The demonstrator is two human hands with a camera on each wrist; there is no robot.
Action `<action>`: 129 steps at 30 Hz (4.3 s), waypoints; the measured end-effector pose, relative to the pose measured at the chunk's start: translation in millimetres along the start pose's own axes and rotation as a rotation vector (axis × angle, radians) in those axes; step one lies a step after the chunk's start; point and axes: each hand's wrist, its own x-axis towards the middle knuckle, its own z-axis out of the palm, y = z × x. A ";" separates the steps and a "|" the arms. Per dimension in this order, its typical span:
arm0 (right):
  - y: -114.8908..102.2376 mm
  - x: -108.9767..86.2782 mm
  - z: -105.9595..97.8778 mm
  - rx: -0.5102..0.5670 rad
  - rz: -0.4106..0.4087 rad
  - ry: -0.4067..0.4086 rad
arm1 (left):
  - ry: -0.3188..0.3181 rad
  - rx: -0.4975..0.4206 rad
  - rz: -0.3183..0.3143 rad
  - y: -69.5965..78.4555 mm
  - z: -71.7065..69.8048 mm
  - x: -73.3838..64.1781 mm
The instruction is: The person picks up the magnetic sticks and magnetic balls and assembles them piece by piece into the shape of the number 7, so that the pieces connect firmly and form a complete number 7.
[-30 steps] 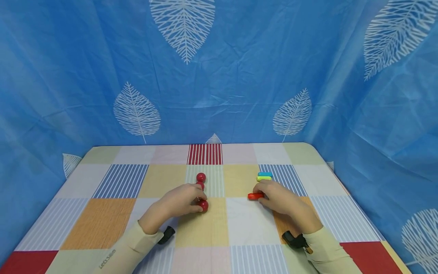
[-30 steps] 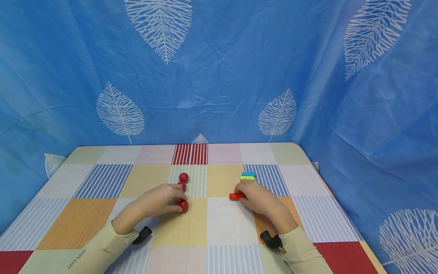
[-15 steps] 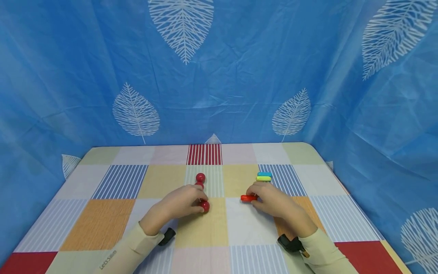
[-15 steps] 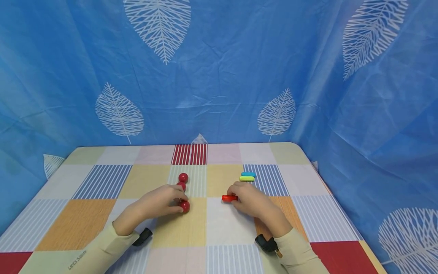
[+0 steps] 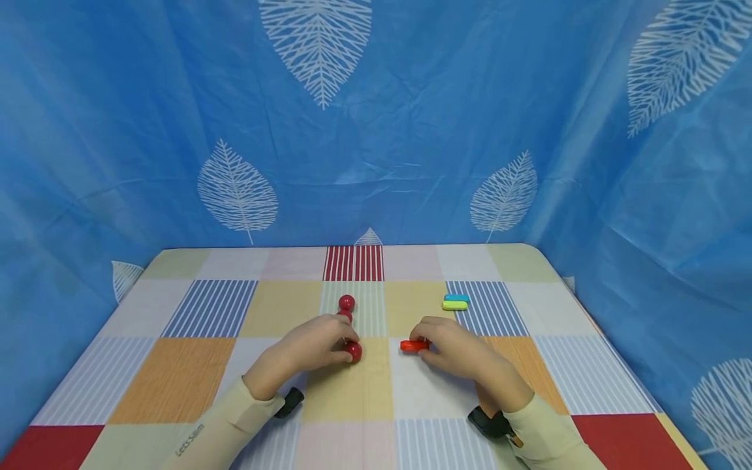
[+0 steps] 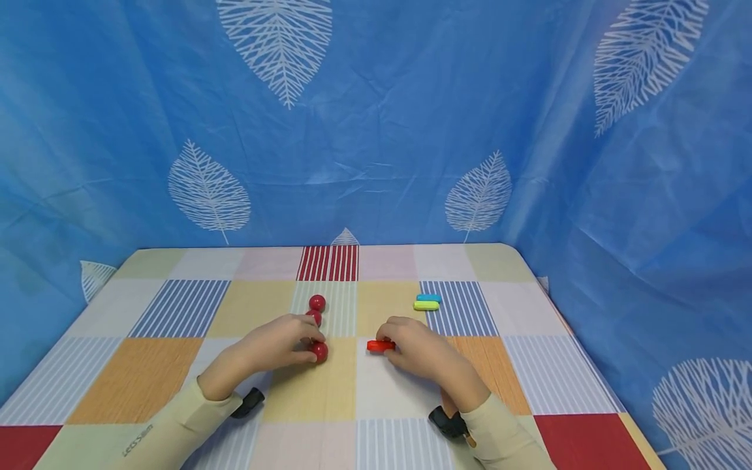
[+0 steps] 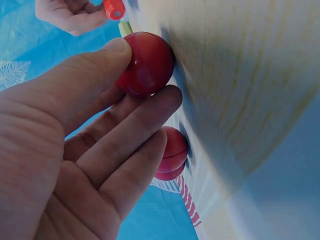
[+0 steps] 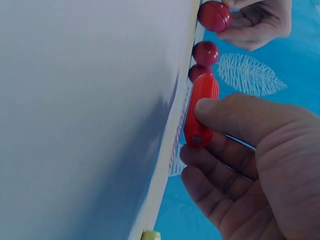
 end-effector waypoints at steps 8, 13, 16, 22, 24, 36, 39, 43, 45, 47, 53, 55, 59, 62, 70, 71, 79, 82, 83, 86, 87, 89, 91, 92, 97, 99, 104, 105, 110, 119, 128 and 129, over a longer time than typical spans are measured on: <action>-10.7 6.9 2.5 0.012 -0.022 -0.028 | 0.003 -0.032 -0.015 -3.0 1.1 -3.5; -16.0 10.8 6.1 0.026 -0.037 -0.029 | -0.007 -0.055 -0.043 -3.9 1.9 -3.9; -19.6 14.0 7.1 0.029 -0.052 -0.021 | -0.014 -0.073 -0.058 -4.7 1.3 -2.6; -28.4 21.4 8.7 0.027 -0.059 -0.025 | -0.024 -0.088 -0.090 -4.2 -2.1 -1.6; -31.0 23.6 9.4 0.025 -0.056 -0.032 | -0.029 -0.085 -0.098 -4.0 -2.7 -1.4; -41.1 32.3 15.0 0.042 -0.086 -0.039 | -0.038 -0.048 -0.096 -3.8 -6.0 -2.0; -43.3 33.8 15.8 0.046 -0.086 -0.040 | -0.038 -0.047 -0.092 -3.6 -6.5 -2.0; -46.7 36.2 16.9 0.055 -0.092 -0.041 | -0.049 -0.045 -0.094 -2.9 -7.1 -1.8; -48.4 37.8 17.4 0.060 -0.102 -0.043 | -0.052 -0.045 -0.091 -2.9 -7.0 -1.7; -49.9 39.4 18.0 0.063 -0.110 -0.045 | -0.053 -0.045 -0.088 -3.1 -7.0 -1.6; -52.9 43.7 20.1 0.061 -0.110 -0.047 | -0.043 -0.043 -0.071 -3.8 -6.8 -2.0; -53.9 44.8 20.6 0.064 -0.115 -0.047 | -0.044 -0.043 -0.073 -3.6 -6.5 -2.0; -55.7 46.6 21.5 0.069 -0.116 -0.048 | -0.052 -0.046 -0.084 -3.1 -5.6 -2.1; -56.2 47.3 22.0 0.066 -0.111 -0.051 | -0.053 -0.043 -0.086 -3.1 -5.6 -2.5; -56.5 47.6 21.8 0.069 -0.099 -0.058 | -0.059 -0.043 -0.101 -2.1 -6.3 -2.4; -56.6 47.6 21.6 0.069 -0.099 -0.059 | -0.060 -0.044 -0.105 -1.8 -6.3 -2.4; -56.7 49.2 20.0 0.071 -0.093 -0.070 | -0.068 -0.038 -0.112 -1.7 -7.6 -2.8; -56.1 50.6 19.6 0.077 -0.086 -0.072 | -0.070 -0.032 -0.109 -2.4 -8.2 -3.1; -55.6 51.4 19.5 0.079 -0.085 -0.069 | -0.070 -0.030 -0.106 -2.7 -8.2 -3.2; -53.4 54.1 18.9 0.079 -0.090 -0.050 | -0.068 -0.026 -0.099 -4.0 -7.5 -3.0; -52.5 55.2 18.6 0.078 -0.093 -0.041 | -0.066 -0.026 -0.098 -4.3 -7.2 -2.9; -50.7 57.7 17.7 0.073 -0.101 -0.023 | -0.064 -0.023 -0.097 -4.6 -7.0 -3.0; -49.4 60.2 16.1 0.072 -0.102 -0.012 | -0.064 -0.023 -0.099 -4.5 -6.9 -3.2; -48.7 61.5 15.5 0.069 -0.101 -0.009 | -0.064 -0.020 -0.100 -4.2 -7.1 -3.3; -45.6 69.2 13.2 0.049 -0.081 -0.026 | -0.074 -0.017 -0.110 -2.9 -7.2 -3.4; -44.7 73.1 12.7 0.038 -0.072 -0.038 | -0.080 -0.019 -0.114 -2.4 -7.6 -3.3; -44.1 83.5 11.5 0.020 -0.044 -0.064 | -0.081 -0.023 -0.112 -1.9 -9.1 -3.3; -43.9 85.6 11.6 0.017 -0.039 -0.069 | -0.080 -0.021 -0.110 -2.0 -9.3 -3.4; -43.0 95.8 13.0 0.007 -0.043 -0.071 | -0.070 -0.030 -0.104 -1.7 -9.7 -3.8; -46.7 107.5 17.7 -0.019 -0.046 -0.093 | -0.070 -0.023 -0.095 -3.0 -8.4 -4.4; -49.4 109.8 21.1 -0.048 -0.006 -0.133 | -0.078 -0.022 -0.098 -1.3 -10.5 -4.7; -49.4 110.2 21.0 -0.047 -0.005 -0.123 | -0.078 -0.019 -0.101 -1.6 -10.7 -4.9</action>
